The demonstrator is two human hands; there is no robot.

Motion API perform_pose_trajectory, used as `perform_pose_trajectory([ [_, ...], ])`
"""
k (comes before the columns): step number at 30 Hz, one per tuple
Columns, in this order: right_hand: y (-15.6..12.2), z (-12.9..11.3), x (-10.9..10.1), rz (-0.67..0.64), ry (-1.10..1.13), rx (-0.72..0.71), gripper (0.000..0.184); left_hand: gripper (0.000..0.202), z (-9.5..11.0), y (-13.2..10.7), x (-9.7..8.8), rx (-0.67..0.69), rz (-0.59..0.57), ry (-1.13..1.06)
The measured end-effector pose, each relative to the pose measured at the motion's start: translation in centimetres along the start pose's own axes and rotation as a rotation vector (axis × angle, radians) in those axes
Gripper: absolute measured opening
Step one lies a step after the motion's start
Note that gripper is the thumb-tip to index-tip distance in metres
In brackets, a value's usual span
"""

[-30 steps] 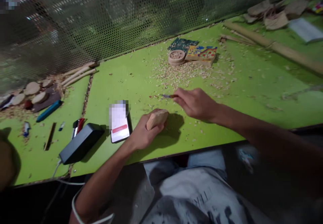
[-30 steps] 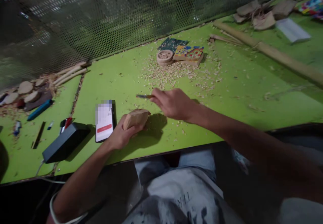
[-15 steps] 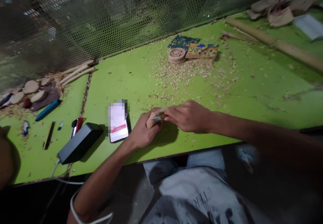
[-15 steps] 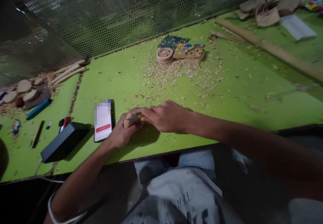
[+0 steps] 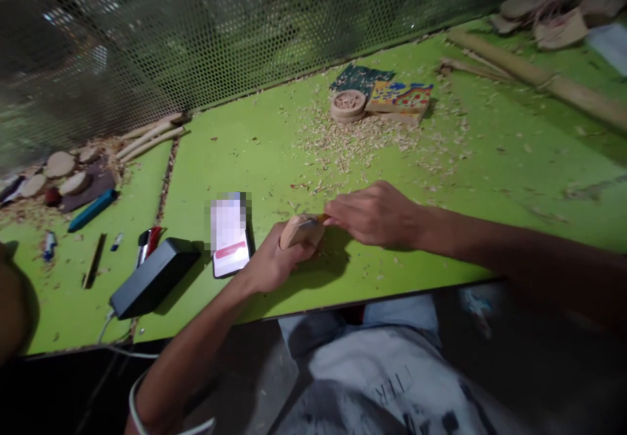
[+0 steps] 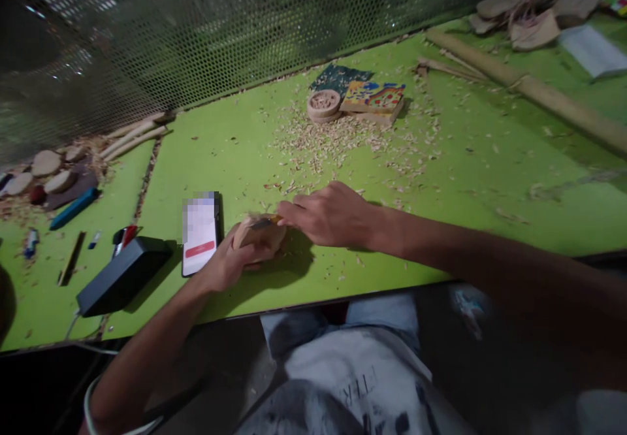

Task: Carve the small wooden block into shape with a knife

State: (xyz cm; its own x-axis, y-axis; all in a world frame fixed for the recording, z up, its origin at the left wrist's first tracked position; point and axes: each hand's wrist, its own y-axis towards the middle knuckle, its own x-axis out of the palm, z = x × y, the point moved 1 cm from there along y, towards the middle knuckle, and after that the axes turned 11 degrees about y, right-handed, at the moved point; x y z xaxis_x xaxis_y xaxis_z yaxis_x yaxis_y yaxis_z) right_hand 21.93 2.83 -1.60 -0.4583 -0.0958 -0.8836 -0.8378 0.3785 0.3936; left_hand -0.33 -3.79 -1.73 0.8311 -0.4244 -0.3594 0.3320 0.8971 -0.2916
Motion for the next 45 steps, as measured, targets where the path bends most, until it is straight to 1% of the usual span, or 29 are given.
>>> perform_pose_trajectory([
  [2, 0.1, 1.3, -0.1, 0.003, 0.019, 0.058, 0.044, 0.029, -0.2, -0.1, -0.2, -0.052, -0.013, -0.103],
  [4, 0.1, 3.4, -0.6, 0.033, 0.021, 0.195, 0.044, 0.04, -0.1, -0.3, -0.3, -0.057, -0.044, -0.193],
  [6, -0.2, 5.6, -1.5, 0.132, -0.009, 0.376, 0.043, 0.051, 0.1, -0.5, -0.2, -0.035, -0.077, -0.246],
  [7, -0.3, 6.3, -2.0, 0.194, -0.033, 0.438, 0.041, 0.053, 0.3, -0.5, -0.2, -0.022, -0.079, -0.254],
  [8, -0.5, 6.7, -2.3, 0.234, -0.04, 0.449, 0.04, 0.051, 0.4, -0.6, -0.2, -0.015, -0.066, -0.242],
  [9, -0.6, 6.6, -2.5, 0.243, -0.018, 0.433, 0.039, 0.048, 0.4, -0.6, -0.1, -0.011, -0.047, -0.226],
  [10, -0.7, 6.0, -2.4, 0.233, 0.004, 0.386, 0.039, 0.045, 0.5, -0.5, -0.1, -0.015, -0.023, -0.205],
  [12, -0.7, 4.0, -1.9, 0.179, 0.048, 0.247, 0.04, 0.04, 0.5, -0.4, 0.0, -0.049, 0.005, -0.165],
  [14, -0.5, 1.6, -1.0, 0.132, 0.044, 0.109, 0.043, 0.034, 0.5, -0.2, 0.1, -0.066, 0.02, -0.115],
  [15, -0.5, 0.6, -0.6, 0.117, 0.034, 0.057, 0.044, 0.031, 0.5, -0.1, 0.1, -0.054, 0.025, -0.088],
  [17, -0.3, -0.8, -0.1, 0.098, 0.019, -0.001, 0.044, 0.025, 0.7, 0.0, 0.2, 0.006, 0.04, -0.046],
  [20, -0.1, -1.6, 0.2, 0.08, 0.017, -0.01, 0.043, 0.021, 0.9, 0.2, 0.5, 0.083, 0.057, -0.014],
  [25, 0.1, -1.5, 0.2, 0.075, -0.009, 0.02, 0.043, 0.02, 0.7, 0.3, 0.8, 0.154, 0.06, 0.021],
  [30, 0.1, -2.2, 0.2, 0.082, -0.058, 0.022, 0.038, 0.025, 0.7, 0.4, 0.7, 0.197, 0.139, 0.178],
  [32, 0.1, -2.7, 0.3, 0.087, -0.068, 0.02, 0.037, 0.023, 0.7, 0.4, 0.7, 0.225, 0.166, 0.242],
  [34, 0.1, -2.8, 0.2, 0.078, -0.064, 0.016, 0.037, 0.019, 0.8, 0.2, 0.8, 0.244, 0.163, 0.272],
  [36, 0.1, -1.8, 0.0, 0.034, -0.028, 0.043, 0.038, 0.017, 1.0, -0.2, 0.9, 0.24, 0.147, 0.265],
  [37, 0.1, -0.8, -0.2, 0.012, -0.008, 0.095, 0.039, 0.018, 1.2, -0.5, 1.0, 0.231, 0.125, 0.253],
  [39, -0.1, 2.1, -0.8, 0.011, 0.011, 0.284, 0.041, 0.022, 1.5, -1.0, 1.1, 0.211, 0.058, 0.22],
  [40, -0.2, 3.6, -1.2, 0.047, 0.004, 0.39, 0.039, 0.026, 1.6, -1.2, 1.1, 0.206, -0.005, 0.193],
  [41, -0.3, 4.9, -1.7, 0.11, -0.012, 0.475, 0.037, 0.029, 1.7, -1.3, 1.1, 0.207, -0.042, 0.165],
  [42, -0.3, 5.8, -2.0, 0.166, -0.007, 0.512, 0.035, 0.029, 1.7, -1.3, 0.9, 0.201, -0.021, 0.152],
  [43, -0.3, 6.2, -2.3, 0.195, 0.02, 0.508, 0.035, 0.027, 1.6, -1.2, 0.8, 0.191, -0.004, 0.146],
  [44, -0.3, 6.0, -2.4, 0.21, 0.05, 0.475, 0.035, 0.027, 1.5, -1.0, 0.6, 0.181, 0.024, 0.15],
  [45, -0.2, 5.4, -2.3, 0.203, 0.083, 0.416, 0.036, 0.027, 1.3, -0.8, 0.4, 0.17, 0.053, 0.163],
])
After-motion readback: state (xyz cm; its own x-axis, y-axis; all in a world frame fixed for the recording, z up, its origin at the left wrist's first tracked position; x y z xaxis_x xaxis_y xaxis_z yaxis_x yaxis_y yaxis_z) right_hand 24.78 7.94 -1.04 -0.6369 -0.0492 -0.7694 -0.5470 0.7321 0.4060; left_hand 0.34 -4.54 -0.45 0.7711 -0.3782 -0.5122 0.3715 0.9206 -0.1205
